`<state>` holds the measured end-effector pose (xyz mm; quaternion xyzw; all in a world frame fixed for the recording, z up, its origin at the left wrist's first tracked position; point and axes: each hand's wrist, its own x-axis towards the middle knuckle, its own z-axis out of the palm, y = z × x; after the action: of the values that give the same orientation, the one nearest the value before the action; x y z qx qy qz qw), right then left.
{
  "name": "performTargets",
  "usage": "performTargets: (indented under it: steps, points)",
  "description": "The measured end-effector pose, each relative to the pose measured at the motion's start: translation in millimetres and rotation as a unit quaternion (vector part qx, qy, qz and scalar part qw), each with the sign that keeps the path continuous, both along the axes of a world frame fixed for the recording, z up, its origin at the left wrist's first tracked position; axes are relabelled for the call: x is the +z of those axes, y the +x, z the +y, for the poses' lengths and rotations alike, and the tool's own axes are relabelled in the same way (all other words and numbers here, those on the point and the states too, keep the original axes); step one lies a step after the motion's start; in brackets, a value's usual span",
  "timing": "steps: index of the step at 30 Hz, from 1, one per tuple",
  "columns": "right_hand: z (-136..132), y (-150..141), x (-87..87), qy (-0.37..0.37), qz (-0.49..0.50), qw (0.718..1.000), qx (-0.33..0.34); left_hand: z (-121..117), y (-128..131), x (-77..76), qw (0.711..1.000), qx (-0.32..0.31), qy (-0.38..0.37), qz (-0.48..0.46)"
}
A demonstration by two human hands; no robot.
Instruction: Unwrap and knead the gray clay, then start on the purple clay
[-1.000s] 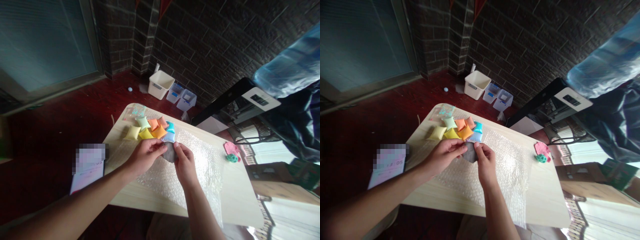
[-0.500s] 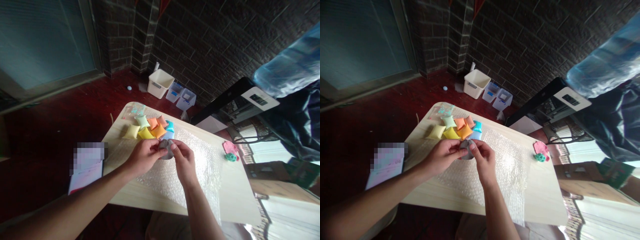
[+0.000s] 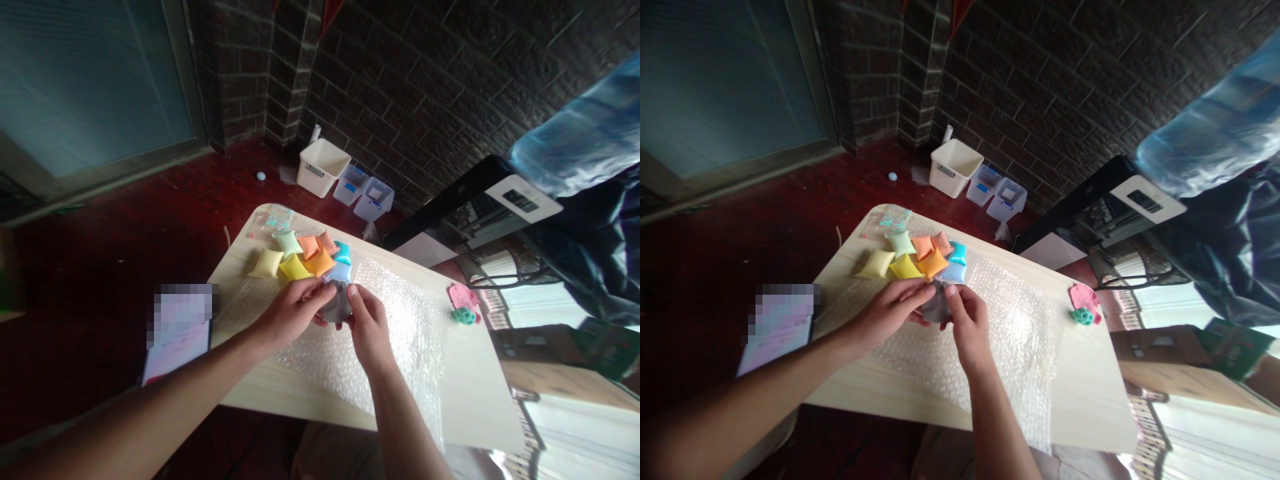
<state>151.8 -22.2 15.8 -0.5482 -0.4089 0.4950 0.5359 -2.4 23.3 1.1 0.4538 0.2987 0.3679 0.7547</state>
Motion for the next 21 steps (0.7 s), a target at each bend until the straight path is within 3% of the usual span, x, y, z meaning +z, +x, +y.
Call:
performTargets:
  steps: [4, 8, 16, 21]
  points:
    - [-3, -7, 3.7, -0.006, -0.09, 0.996, 0.006, -4, -1, 1.6, 0.995, 0.036, 0.082, 0.046]
    - [-4, -14, 7.8, 0.003, -0.115, 0.993, -0.019, -8, -3, 7.4, 0.971, 0.063, 0.185, 0.136]
    - [-5, -7, 7.4, 0.086, -0.181, 0.977, -0.068, -10, 2, 1.9, 0.996, 0.026, 0.074, 0.038]
    - [-6, 0, 5.5, 0.159, -0.201, 0.965, -0.058, -8, 0, 0.8, 0.995, 0.026, 0.082, 0.045]
